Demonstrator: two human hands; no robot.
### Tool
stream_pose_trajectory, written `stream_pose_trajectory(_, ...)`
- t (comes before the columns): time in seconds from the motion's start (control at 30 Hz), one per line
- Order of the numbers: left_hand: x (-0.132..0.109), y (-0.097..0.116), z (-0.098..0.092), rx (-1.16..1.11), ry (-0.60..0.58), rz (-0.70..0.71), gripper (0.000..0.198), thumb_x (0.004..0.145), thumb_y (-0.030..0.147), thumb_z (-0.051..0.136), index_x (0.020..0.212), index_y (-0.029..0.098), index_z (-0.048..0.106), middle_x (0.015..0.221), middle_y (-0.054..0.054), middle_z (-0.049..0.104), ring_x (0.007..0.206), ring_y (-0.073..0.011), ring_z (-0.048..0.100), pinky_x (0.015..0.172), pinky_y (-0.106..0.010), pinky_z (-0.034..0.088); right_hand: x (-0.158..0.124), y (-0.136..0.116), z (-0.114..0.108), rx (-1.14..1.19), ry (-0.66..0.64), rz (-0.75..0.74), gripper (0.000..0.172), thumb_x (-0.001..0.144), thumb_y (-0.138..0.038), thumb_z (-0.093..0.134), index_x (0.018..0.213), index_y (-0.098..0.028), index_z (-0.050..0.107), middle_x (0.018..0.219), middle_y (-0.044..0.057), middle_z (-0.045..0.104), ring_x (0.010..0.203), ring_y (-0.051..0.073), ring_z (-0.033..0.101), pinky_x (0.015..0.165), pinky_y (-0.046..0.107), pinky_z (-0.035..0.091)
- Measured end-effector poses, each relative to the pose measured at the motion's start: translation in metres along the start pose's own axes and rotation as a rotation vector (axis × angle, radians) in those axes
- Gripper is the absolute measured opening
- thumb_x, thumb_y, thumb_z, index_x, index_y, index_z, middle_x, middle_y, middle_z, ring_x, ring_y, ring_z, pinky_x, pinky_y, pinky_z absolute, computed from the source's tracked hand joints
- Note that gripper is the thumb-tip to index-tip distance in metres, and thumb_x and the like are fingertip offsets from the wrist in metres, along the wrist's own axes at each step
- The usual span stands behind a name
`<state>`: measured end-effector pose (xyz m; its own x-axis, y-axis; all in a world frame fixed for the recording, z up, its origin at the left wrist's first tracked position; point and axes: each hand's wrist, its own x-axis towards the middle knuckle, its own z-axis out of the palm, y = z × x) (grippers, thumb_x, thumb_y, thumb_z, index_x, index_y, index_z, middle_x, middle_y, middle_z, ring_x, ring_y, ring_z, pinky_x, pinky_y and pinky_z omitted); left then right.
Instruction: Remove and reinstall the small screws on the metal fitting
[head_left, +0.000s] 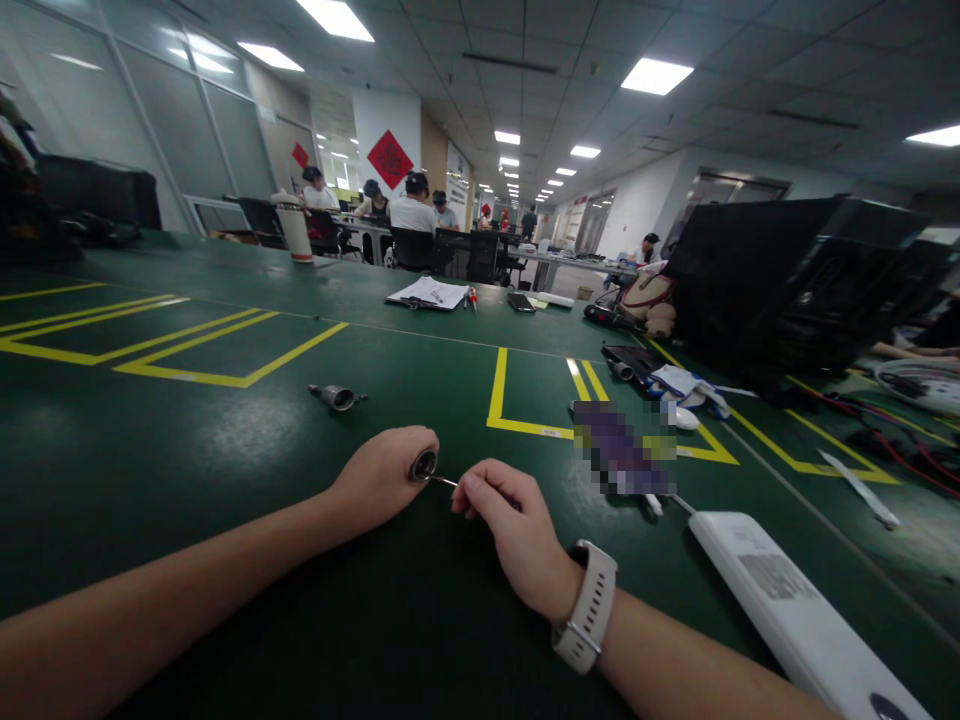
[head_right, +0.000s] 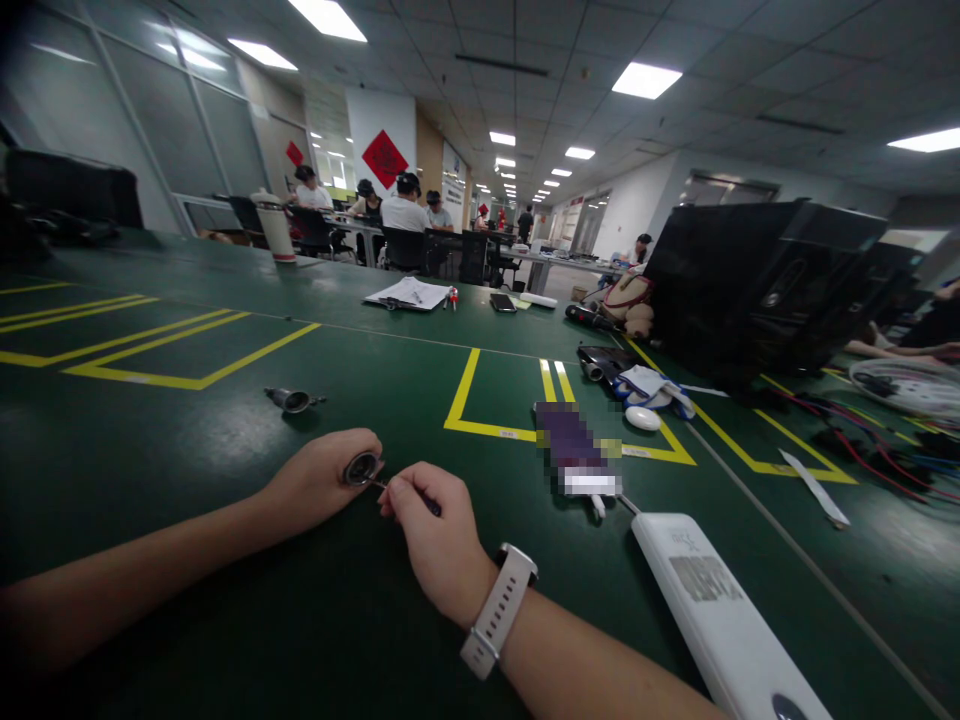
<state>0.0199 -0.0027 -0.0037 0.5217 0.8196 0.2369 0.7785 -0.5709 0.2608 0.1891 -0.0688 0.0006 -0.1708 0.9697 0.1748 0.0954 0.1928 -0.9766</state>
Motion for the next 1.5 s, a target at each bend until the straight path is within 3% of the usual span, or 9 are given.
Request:
stream_pose_trajectory(0.2,0.001,0.001,0.0,0.007,-0.012,0.009,0.006,0.071,0.013,0.044,0.069,0.019,0.045,0.069,-0.001,0.052,0.065,-0.0165,0.05,0.056,-0.026,0.035,-0.002,0.002,0.0,-0.036,0.099,-0.091,0.024,0.086,-0.024,0.045,0.069,-0.017,0.06,0.068,0.0,0.056,0.068,0.014,0.051,0.063,0.026,0.038)
stream_pose_trajectory(0.33,0.001,0.0,0.0,0.015,-0.016,0.032,0.007,0.072,0.013,0.044,0.069,0.019,0.046,0.069,-0.001,0.053,0.064,-0.0163,0.05,0.057,-0.026,0.035,0.0,0.003,0.001,-0.046,0.089,-0.067,0.024,0.084,-0.024,0.046,0.066,-0.017,0.061,0.067,0.0,0.056,0.067,0.014,0.051,0.061,0.026,0.037)
stream_pose_trajectory(0.6,-0.002,0.0,-0.001,-0.031,-0.033,0.168,0.011,0.073,0.009,0.043,0.071,0.017,0.05,0.071,-0.002,0.054,0.068,-0.0161,0.051,0.066,-0.028,0.039,0.01,0.011,-0.005,0.429,0.111,0.115,0.021,0.074,-0.02,0.048,0.056,-0.016,0.059,0.054,0.0,0.054,0.054,0.012,0.047,0.054,0.025,0.035)
stream_pose_trajectory(0.77,-0.001,-0.005,0.001,-0.12,-0.005,0.164,0.009,0.072,0.01,0.044,0.069,0.018,0.049,0.071,-0.001,0.054,0.068,-0.0151,0.051,0.064,-0.026,0.039,0.012,0.012,-0.006,0.532,0.093,0.149,0.021,0.074,-0.02,0.048,0.057,-0.015,0.06,0.055,0.001,0.055,0.054,0.012,0.047,0.053,0.025,0.035)
stream_pose_trajectory(0.9,0.0,-0.005,0.001,-0.095,0.018,0.11,0.007,0.072,0.012,0.045,0.069,0.018,0.048,0.07,-0.001,0.054,0.066,-0.0153,0.05,0.061,-0.026,0.038,0.01,0.014,-0.004,0.486,0.111,0.098,0.02,0.077,-0.021,0.049,0.062,-0.016,0.06,0.06,0.001,0.057,0.057,0.012,0.048,0.055,0.025,0.035)
stream_pose_trajectory(1.1,-0.001,0.004,-0.003,0.089,-0.013,0.059,0.01,0.072,0.009,0.043,0.068,0.017,0.048,0.069,-0.002,0.053,0.066,-0.0176,0.05,0.061,-0.029,0.037,0.003,0.006,-0.001,0.122,0.088,-0.004,0.024,0.082,-0.024,0.048,0.064,-0.017,0.062,0.062,0.0,0.057,0.062,0.013,0.049,0.06,0.026,0.037)
stream_pose_trajectory(1.2,-0.001,0.004,-0.004,0.118,-0.019,0.046,0.01,0.072,0.009,0.044,0.068,0.018,0.047,0.069,-0.003,0.053,0.066,-0.0181,0.05,0.06,-0.029,0.037,0.003,0.003,-0.001,0.073,0.047,-0.015,0.024,0.082,-0.025,0.048,0.064,-0.017,0.062,0.062,0.0,0.057,0.063,0.013,0.05,0.059,0.026,0.038)
stream_pose_trajectory(1.5,0.0,-0.004,0.001,-0.117,0.055,0.108,0.009,0.071,0.011,0.044,0.066,0.018,0.045,0.066,0.001,0.05,0.063,-0.0142,0.048,0.058,-0.025,0.036,0.008,0.013,-0.001,0.47,0.052,0.099,0.021,0.078,-0.022,0.05,0.062,-0.015,0.062,0.058,0.001,0.058,0.056,0.012,0.049,0.055,0.024,0.037)
